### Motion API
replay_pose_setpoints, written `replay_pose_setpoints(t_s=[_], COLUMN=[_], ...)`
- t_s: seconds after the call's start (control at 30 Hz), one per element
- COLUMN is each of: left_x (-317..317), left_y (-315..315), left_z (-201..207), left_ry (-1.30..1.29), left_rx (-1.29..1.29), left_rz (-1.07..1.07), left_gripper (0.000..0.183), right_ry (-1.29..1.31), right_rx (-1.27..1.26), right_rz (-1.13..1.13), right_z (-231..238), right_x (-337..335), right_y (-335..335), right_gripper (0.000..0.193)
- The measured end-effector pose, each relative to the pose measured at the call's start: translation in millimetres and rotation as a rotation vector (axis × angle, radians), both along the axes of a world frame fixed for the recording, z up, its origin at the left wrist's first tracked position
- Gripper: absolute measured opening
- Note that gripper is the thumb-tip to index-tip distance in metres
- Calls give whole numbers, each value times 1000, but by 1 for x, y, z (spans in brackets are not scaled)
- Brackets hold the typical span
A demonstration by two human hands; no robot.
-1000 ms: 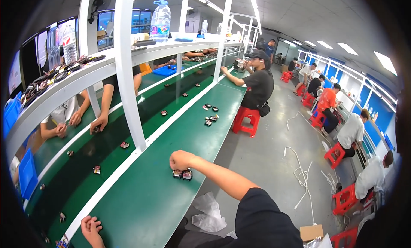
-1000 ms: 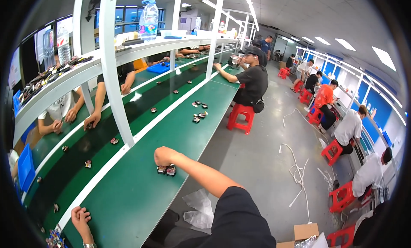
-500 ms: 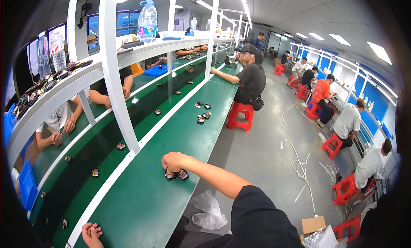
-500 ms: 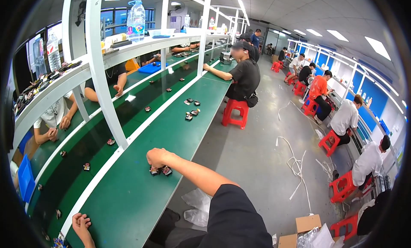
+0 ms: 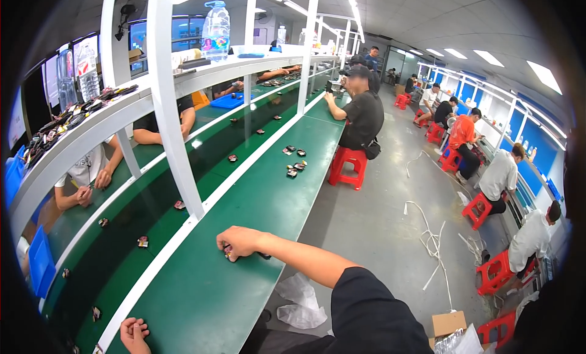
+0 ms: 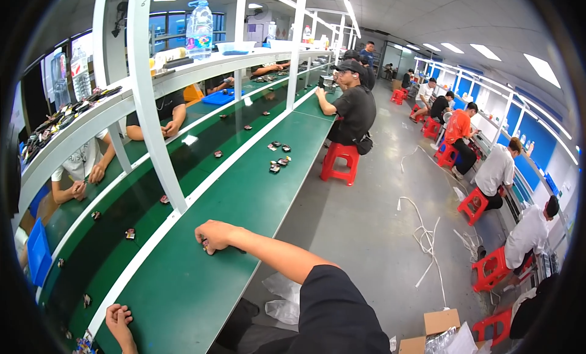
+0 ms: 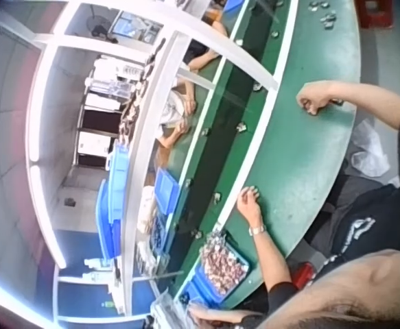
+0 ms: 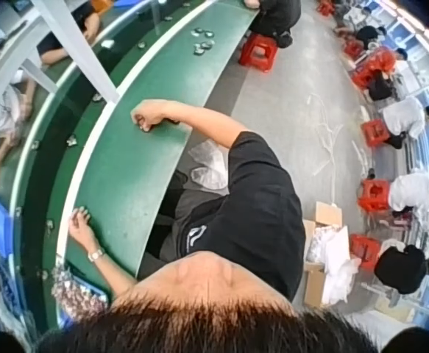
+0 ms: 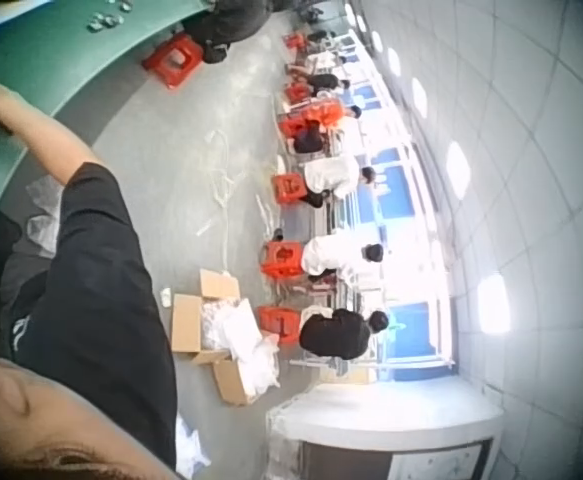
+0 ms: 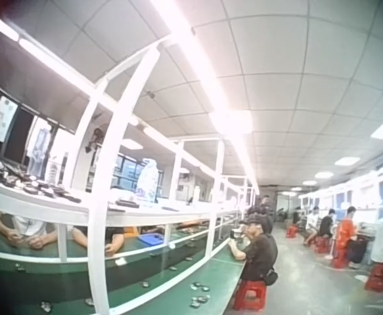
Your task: Assembling small electronic or mechanical components at a factory assembly line.
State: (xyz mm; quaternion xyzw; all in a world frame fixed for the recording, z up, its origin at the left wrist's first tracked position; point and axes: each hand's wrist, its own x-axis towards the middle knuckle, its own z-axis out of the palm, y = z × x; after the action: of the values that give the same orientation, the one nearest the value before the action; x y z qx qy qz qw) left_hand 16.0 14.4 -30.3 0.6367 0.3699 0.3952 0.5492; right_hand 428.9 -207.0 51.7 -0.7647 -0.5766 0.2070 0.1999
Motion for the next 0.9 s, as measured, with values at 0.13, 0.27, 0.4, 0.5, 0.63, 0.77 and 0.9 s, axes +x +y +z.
replay_pose_setpoints(t_s=[0.13, 0.27, 0.4, 0.5, 0.63, 0.77, 0.9], left_x=[-14, 6, 14, 2, -7, -8, -5], left_y=[-3, -29, -29, -28, -23, -18, -15], left_z=[0, 46, 48, 46, 44, 40, 36], left_ry=[-9, -51, -223, -305, -292, -246, -239], left_rx=[52, -28, -232, -270, -285, -298, -291], left_rz=[8, -99, -299, -311, -268, -238, -248], left_gripper=[16, 29, 34, 35, 35, 33, 33], right_ry=[76, 222, 362, 408, 577, 573, 523], right_rx=[93, 289, 239, 299, 372, 452, 462], right_rz=[161, 406, 476, 537, 353, 331, 287], right_z=[-5, -9, 15, 10, -13, -21, -25], right_x=[-42, -122, -189, -220, -237, -237, -234], right_y=[67, 127, 145, 155, 156, 157, 157], right_gripper=[47, 53, 50, 40, 27, 22, 22])
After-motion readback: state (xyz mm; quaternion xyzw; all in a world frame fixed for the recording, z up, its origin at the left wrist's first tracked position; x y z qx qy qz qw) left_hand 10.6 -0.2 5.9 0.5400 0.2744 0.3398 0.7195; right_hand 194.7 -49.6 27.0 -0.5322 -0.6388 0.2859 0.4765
